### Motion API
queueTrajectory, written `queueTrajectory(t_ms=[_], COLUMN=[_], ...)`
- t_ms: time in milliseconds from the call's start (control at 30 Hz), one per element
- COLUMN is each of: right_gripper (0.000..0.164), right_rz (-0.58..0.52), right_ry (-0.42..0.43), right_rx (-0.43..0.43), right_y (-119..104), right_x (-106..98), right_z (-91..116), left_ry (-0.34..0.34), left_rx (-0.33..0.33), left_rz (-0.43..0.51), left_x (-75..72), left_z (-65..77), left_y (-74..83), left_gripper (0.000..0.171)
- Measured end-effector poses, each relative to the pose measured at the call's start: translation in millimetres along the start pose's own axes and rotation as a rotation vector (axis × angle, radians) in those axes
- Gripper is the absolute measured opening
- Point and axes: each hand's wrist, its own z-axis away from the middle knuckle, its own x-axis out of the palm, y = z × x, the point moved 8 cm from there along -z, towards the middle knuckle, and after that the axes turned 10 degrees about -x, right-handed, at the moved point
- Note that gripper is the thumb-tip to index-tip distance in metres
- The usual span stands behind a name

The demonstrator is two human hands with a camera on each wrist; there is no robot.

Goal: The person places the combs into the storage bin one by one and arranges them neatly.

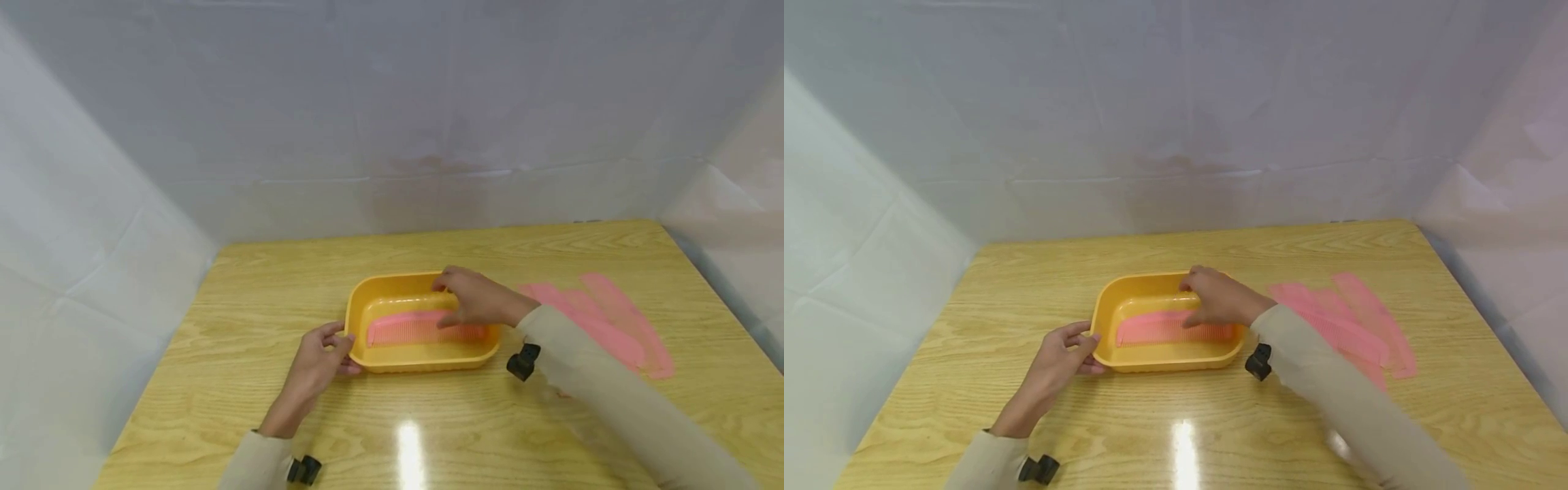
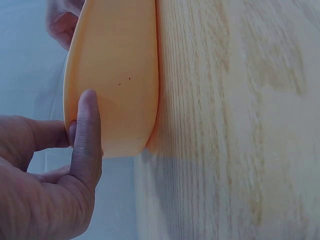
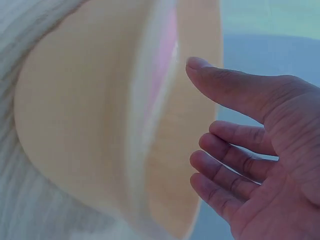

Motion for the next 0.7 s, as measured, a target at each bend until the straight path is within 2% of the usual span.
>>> queueTrajectory(t_ms=[233, 400, 700], right_gripper=[0.065, 0.062, 0.062], right_rz=[0.008, 0.005, -0.028], right_ry=[0.059, 0.107, 0.167], right_rx=[0.025, 0.027, 0.092], right_y=[3.1, 12.1, 31.3], right_x=[-25.8, -41.0, -60.8], right_z=[13.7, 27.3, 57.1], left_ry=[-0.01, -0.01, -0.006], left_rx=[-0.004, -0.005, -0.008], left_rz=[0.009, 0.005, -0.001], left_x=[-1.6, -1.3, -0.4], left_z=[-3.1, -3.3, -3.0], left_y=[-0.2, 0.4, 2.1], left_gripper=[0.045, 0.045, 0.046])
